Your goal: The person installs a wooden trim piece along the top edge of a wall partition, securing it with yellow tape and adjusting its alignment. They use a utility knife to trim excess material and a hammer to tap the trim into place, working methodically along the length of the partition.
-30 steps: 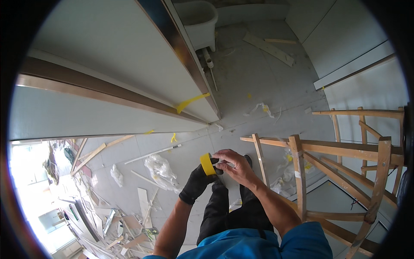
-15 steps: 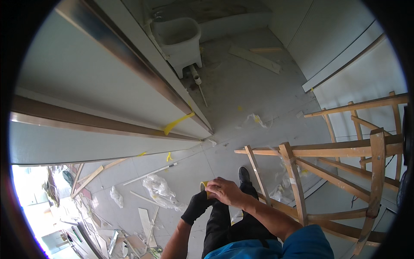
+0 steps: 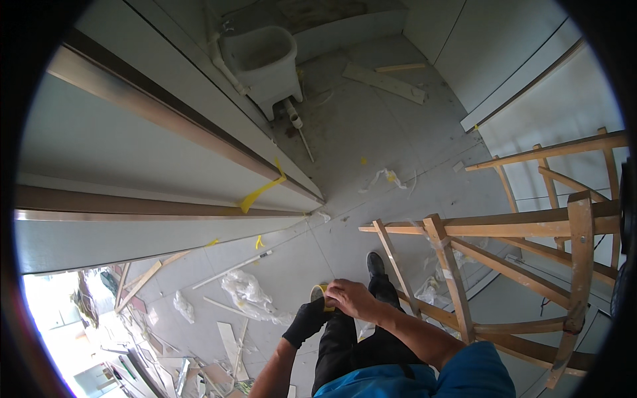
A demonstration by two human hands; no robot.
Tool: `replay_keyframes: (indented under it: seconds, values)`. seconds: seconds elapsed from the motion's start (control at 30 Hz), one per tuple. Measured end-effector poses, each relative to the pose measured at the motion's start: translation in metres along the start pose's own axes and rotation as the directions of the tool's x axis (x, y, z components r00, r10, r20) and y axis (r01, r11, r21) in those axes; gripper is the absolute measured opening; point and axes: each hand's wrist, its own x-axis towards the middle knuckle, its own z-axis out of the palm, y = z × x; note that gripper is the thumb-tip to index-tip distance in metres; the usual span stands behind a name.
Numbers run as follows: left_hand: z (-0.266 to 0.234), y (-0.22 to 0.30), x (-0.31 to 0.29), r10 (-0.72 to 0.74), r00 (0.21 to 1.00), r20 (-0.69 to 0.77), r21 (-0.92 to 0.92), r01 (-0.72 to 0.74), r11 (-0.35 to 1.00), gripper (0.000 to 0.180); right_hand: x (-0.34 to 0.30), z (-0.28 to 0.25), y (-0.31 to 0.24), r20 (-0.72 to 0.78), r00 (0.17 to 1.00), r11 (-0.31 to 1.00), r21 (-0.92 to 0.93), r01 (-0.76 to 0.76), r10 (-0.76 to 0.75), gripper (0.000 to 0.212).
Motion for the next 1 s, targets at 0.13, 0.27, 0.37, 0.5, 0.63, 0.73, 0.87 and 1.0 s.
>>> replay_keyframes:
  seconds: [0.13, 0.27, 0.37, 0.5, 0.63, 0.73, 0.87, 1.0]
  values:
    - [0.008, -0.007, 0.002, 0.096, 0.995, 0.001, 0.078, -0.096, 0.992, 0.041, -0.006, 0.005, 0.009, 0.016, 1.0, 0.999, -0.044, 0.024, -0.023, 0.027]
    - [0.009, -0.003, 0.002, -0.101, 0.993, 0.059, 0.124, 0.093, 0.988, 0.035, -0.013, 0.012, 0.019, 0.032, 0.999, 0.999, 0.026, 0.021, -0.021, 0.027]
    - [0.027, -0.053, -0.007, -0.139, 0.989, -0.054, -0.246, 0.122, 0.962, 0.033, -0.012, 0.019, 0.032, -0.235, 0.972, 0.979, 0.199, 0.053, -0.004, 0.027]
    - [0.016, -0.043, -0.028, -0.115, 0.972, -0.204, 0.186, 0.154, 0.97, 0.031, 0.01, 0.015, 0.071, -0.29, 0.866, 0.842, 0.485, -0.234, 0.408, 0.03]
    - [0.028, -0.07, -0.043, -0.173, 0.962, -0.213, 0.387, 0.246, 0.889, 0.032, 0.039, 0.031, 0.14, -0.303, 0.799, 0.819, 0.442, -0.365, 0.52, 0.027]
    - [0.049, -0.088, -0.026, -0.246, 0.943, -0.224, 0.405, 0.32, 0.856, 0.028, 0.062, 0.043, 0.183, -0.23, 0.732, 0.683, 0.605, -0.409, 0.641, 0.024]
    - [0.08, -0.141, 0.021, -0.376, 0.917, -0.133, 0.328, 0.398, 0.857, 0.034, 0.096, 0.081, 0.247, -0.192, 0.662, 0.596, 0.656, -0.463, 0.725, 0.026]
    - [0.088, -0.198, 0.072, -0.408, 0.911, -0.065, 0.066, 0.412, 0.909, 0.036, 0.143, 0.124, 0.321, -0.417, 0.648, 0.763, 0.46, -0.455, 0.638, 0.028]
